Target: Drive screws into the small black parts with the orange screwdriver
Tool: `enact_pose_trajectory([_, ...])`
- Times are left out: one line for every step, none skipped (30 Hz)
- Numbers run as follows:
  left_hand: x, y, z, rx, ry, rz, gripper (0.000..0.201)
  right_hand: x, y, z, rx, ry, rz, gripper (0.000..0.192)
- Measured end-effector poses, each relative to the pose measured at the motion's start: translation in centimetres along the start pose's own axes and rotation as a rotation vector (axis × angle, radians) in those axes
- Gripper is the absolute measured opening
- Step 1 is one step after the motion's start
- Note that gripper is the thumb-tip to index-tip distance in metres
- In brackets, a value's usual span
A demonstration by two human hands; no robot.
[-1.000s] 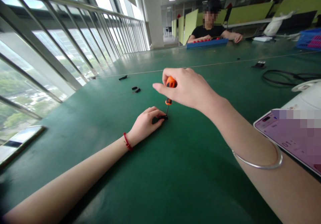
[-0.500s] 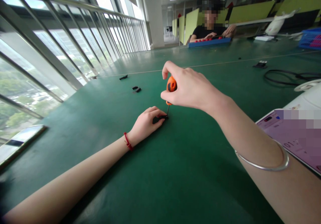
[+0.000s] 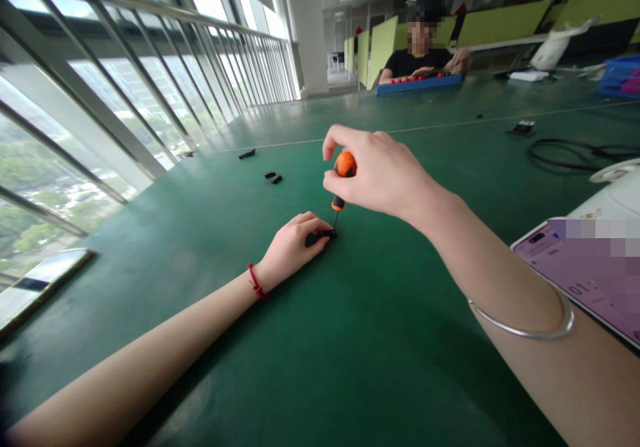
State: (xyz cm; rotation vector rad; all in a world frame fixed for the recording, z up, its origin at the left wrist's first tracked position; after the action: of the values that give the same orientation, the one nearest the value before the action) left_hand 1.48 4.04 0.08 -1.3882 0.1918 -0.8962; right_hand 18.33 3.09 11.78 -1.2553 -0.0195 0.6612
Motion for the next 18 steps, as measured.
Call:
enact_pose_trajectory([0.0, 0.01, 0.0, -0.001, -0.001, 0.001, 0.018, -0.08, 0.01, -0.02, -0.008, -0.014, 0.011, 0.023])
enact_pose_trajectory([0.0, 0.01, 0.0, -0.001, -0.002, 0.003, 0.018, -0.14, 0.03, -0.02, -0.018, -0.023, 0.021, 0.025])
enact_pose_trajectory([0.0, 0.01, 0.0, -0.002, -0.002, 0.005, 0.018, -0.19, 0.07, -0.02, -0.033, -0.023, 0.029, 0.023])
enact_pose_trajectory([0.02, 0.0, -0.01, -0.002, -0.003, 0.005, 0.018, -0.21, 0.13, -0.01, -0.049, -0.016, 0.033, 0.021])
enact_pose_trajectory([0.04, -0.01, -0.01, -0.001, -0.005, 0.004, 0.018, -0.21, 0.17, 0.01, -0.057, -0.003, 0.033, 0.022])
enact_pose_trajectory([0.08, -0.02, -0.02, -0.001, -0.007, 0.002, 0.018, -0.21, 0.19, 0.01, -0.052, 0.008, 0.032, 0.022])
enact_pose_trajectory([0.13, -0.02, -0.03, -0.002, -0.008, 0.002, 0.018, -0.22, 0.19, 0.01, -0.04, 0.012, 0.031, 0.02])
enact_pose_trajectory([0.18, -0.02, -0.03, -0.001, -0.01, 0.004, 0.018, -0.24, 0.18, 0.0, -0.026, 0.007, 0.033, 0.019])
enact_pose_trajectory([0.22, -0.02, -0.03, 0.002, -0.015, 0.01, 0.019, -0.27, 0.16, -0.02, -0.014, -0.002, 0.037, 0.021])
enact_pose_trajectory([0.24, -0.03, -0.03, 0.01, -0.025, 0.02, 0.018, -0.3, 0.14, -0.03, -0.007, -0.011, 0.041, 0.025])
enact_pose_trajectory([0.23, -0.05, -0.03, 0.022, -0.043, 0.029, 0.018, -0.31, 0.12, -0.04, -0.006, -0.014, 0.044, 0.027])
enact_pose_trajectory([0.17, -0.07, -0.02, 0.036, -0.067, 0.033, 0.017, -0.3, 0.11, -0.03, -0.007, -0.007, 0.041, 0.025])
enact_pose_trajectory([0.07, -0.1, 0.0, 0.051, -0.093, 0.028, 0.016, -0.26, 0.09, -0.01, -0.007, 0.008, 0.034, 0.022])
enact_pose_trajectory([-0.06, -0.13, 0.02, 0.063, -0.116, 0.011, 0.015, -0.19, 0.07, 0.01, -0.003, 0.025, 0.026, 0.021])
enact_pose_trajectory([-0.22, -0.14, 0.05, 0.069, -0.134, -0.016, 0.014, -0.12, 0.06, 0.04, 0.001, 0.039, 0.02, 0.022])
enact_pose_trajectory([-0.38, -0.15, 0.08, 0.069, -0.147, -0.049, 0.012, -0.05, 0.05, 0.07, 0.005, 0.045, 0.02, 0.022])
enact_pose_trajectory([-0.54, -0.16, 0.1, 0.065, -0.155, -0.081, 0.011, 0.01, 0.06, 0.1, 0.008, 0.04, 0.027, 0.02])
enact_pose_trajectory([-0.69, -0.16, 0.12, 0.061, -0.161, -0.107, 0.01, 0.06, 0.08, 0.13, 0.008, 0.027, 0.04, 0.022])
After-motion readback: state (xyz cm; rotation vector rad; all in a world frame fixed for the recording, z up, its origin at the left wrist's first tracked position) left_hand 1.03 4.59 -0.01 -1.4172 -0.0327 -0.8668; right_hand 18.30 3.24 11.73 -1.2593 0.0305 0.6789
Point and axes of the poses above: each hand's wrist, its own z-axis towards the middle knuckle, its own y-axis out of the palm, x = y × z, the point moved 2 cm from there along z, towards the middle knuckle, and after that the axes turned 9 degrees about -x, right-handed, at the moved point
